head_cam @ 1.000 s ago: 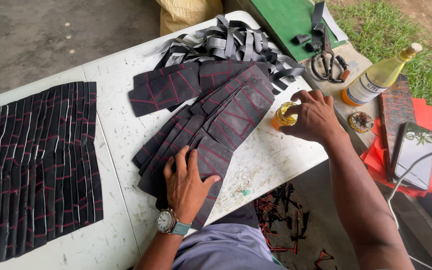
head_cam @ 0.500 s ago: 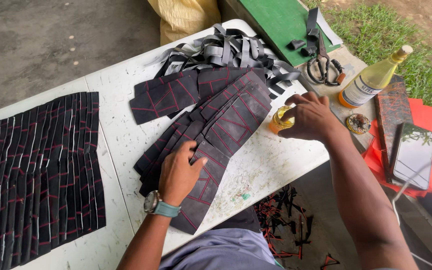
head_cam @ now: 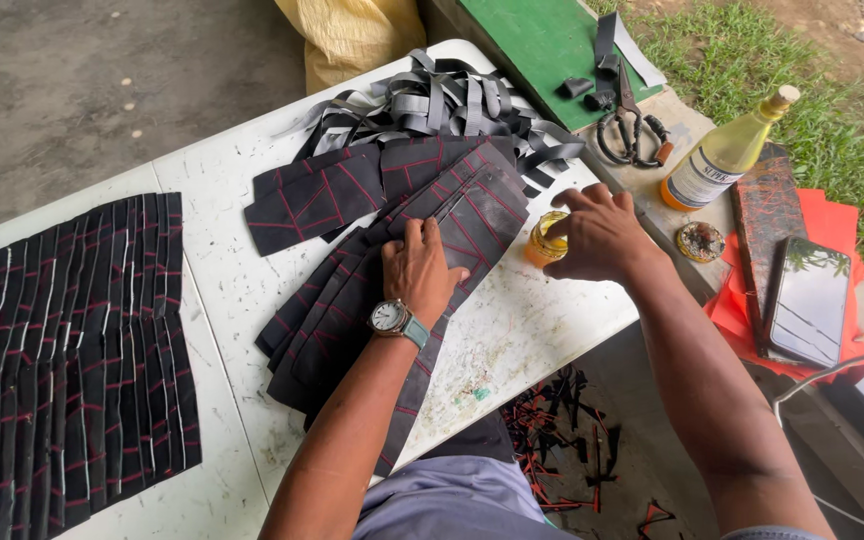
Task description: The person repeatedly picks up black fabric pieces with red stitching from a pile on a white table, flips them to show the orange underside, and places them back on the pile. The person continues this repetitive handling throughout the clip.
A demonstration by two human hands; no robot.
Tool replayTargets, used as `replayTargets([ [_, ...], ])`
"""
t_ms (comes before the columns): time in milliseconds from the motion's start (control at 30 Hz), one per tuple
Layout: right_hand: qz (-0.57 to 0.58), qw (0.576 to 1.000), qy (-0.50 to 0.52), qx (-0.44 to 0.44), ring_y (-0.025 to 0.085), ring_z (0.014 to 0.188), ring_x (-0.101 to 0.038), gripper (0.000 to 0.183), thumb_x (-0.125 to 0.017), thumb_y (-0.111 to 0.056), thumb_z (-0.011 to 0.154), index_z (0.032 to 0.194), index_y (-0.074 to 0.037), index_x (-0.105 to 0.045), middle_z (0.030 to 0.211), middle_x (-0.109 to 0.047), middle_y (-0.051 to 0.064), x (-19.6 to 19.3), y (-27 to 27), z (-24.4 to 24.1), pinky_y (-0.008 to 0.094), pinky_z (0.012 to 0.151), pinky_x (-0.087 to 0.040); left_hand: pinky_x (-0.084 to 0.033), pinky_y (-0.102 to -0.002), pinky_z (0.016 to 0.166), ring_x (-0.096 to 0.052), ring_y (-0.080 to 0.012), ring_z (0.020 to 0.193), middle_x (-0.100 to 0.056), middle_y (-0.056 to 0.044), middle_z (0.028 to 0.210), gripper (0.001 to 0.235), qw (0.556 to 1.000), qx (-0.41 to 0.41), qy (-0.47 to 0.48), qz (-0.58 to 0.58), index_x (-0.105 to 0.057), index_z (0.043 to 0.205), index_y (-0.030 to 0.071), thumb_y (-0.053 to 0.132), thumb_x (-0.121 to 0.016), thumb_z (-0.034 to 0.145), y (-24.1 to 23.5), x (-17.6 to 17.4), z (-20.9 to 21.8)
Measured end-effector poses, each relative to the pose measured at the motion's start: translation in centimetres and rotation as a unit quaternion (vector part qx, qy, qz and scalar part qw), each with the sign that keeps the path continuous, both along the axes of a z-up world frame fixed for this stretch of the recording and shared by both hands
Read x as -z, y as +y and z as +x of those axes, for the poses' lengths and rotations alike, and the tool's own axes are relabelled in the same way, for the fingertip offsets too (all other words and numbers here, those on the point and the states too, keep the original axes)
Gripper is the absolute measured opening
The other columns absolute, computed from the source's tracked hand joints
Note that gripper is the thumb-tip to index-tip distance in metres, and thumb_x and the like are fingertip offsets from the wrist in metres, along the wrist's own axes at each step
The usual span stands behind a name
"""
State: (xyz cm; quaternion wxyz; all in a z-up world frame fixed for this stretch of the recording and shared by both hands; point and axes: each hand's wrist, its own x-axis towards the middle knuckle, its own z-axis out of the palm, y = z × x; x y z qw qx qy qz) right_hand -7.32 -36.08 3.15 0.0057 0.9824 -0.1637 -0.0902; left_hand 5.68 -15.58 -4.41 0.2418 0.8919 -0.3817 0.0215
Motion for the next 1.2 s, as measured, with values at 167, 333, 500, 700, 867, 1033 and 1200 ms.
replayTargets([
  [167,0.013,0.991,-0.128,-0.027,0.03,0.135,-0.038,0.05,-0.084,-0.047,0.065,0.112,-0.031,-0.079,0.145,-0.052,0.003,-1.8,-0.8,-3.3,0.051,0.106,-0.031,-0.054,-0.046,0.087,-0.066,-0.0416,0.106,-0.064,-0.02,0.116,0.058,0.977,0.081,0.026,-0.195,-0.047,0.119,0.004,0.016,-0.085,0.078,0.2,0.2,0.4],
  [333,0.004,0.981,-0.194,-0.03,0.03,0.134,-0.041,0.052,-0.084,-0.044,0.067,0.116,-0.029,-0.078,0.146,-0.053,0.004,-1.5,-0.4,-5.9,0.051,0.107,-0.032,-0.054,-0.048,0.085,-0.066,-0.0394,0.104,-0.067,-0.021,0.11,0.057,0.99,0.033,0.122,-0.054,-0.049,0.14,0.012,0.02,-0.078,0.092,0.5,-0.2,1.5],
  [500,0.002,0.999,-0.048,-0.001,0.029,0.136,-0.036,0.053,-0.086,-0.046,0.066,0.116,-0.033,-0.077,0.146,-0.049,0.002,-0.3,-0.1,-1.4,0.048,0.111,-0.029,-0.048,-0.047,0.095,-0.06,-0.0389,0.111,-0.05,-0.02,0.138,0.071,0.999,0.012,0.011,-0.03,-0.05,0.14,0.003,0.03,-0.083,0.084,0.3,0.2,0.3],
  [700,0.021,1.0,-0.012,0.017,0.027,0.139,-0.034,0.05,-0.087,-0.044,0.069,0.117,-0.034,-0.078,0.15,-0.047,-0.002,-1.9,-0.1,-1.1,0.049,0.111,-0.028,-0.039,-0.044,0.111,-0.057,-0.0341,0.12,-0.042,-0.015,0.146,0.081,1.0,0.009,0.008,0.026,-0.045,0.145,-0.003,0.034,-0.081,0.083,-0.7,0.8,0.1],
  [867,0.008,0.971,-0.237,-0.029,0.033,0.132,-0.044,0.082,-0.084,-0.038,0.068,0.145,-0.026,-0.062,0.147,-0.051,0.01,-2.5,0.3,-6.1,0.049,0.106,-0.034,-0.039,-0.044,0.109,-0.054,-0.0367,0.122,-0.043,-0.016,0.145,0.082,0.999,0.009,-0.02,0.023,-0.041,0.145,-0.009,0.033,-0.079,0.086,-1.2,1.2,-0.5],
  [1033,0.006,0.977,-0.213,-0.018,0.032,0.13,-0.045,0.069,-0.084,-0.038,0.069,0.136,-0.029,-0.067,0.144,-0.052,0.008,-1.3,1.1,-7.0,0.049,0.104,-0.035,-0.047,-0.044,0.105,-0.057,-0.0373,0.119,-0.048,-0.02,0.135,0.067,1.0,0.01,0.021,-0.013,-0.047,0.128,-0.003,0.023,-0.085,0.079,-0.8,0.0,-0.6],
  [1200,-0.003,0.982,-0.19,-0.012,0.031,0.129,-0.045,0.055,-0.083,-0.038,0.071,0.124,-0.031,-0.073,0.144,-0.053,0.006,-0.7,0.9,-7.1,0.049,0.103,-0.036,-0.059,-0.043,0.079,-0.068,-0.04,0.103,-0.065,-0.025,0.113,0.056,0.99,0.01,0.101,-0.094,-0.047,0.12,0.004,0.011,-0.085,0.079,-1.3,-1.8,-0.6],
])
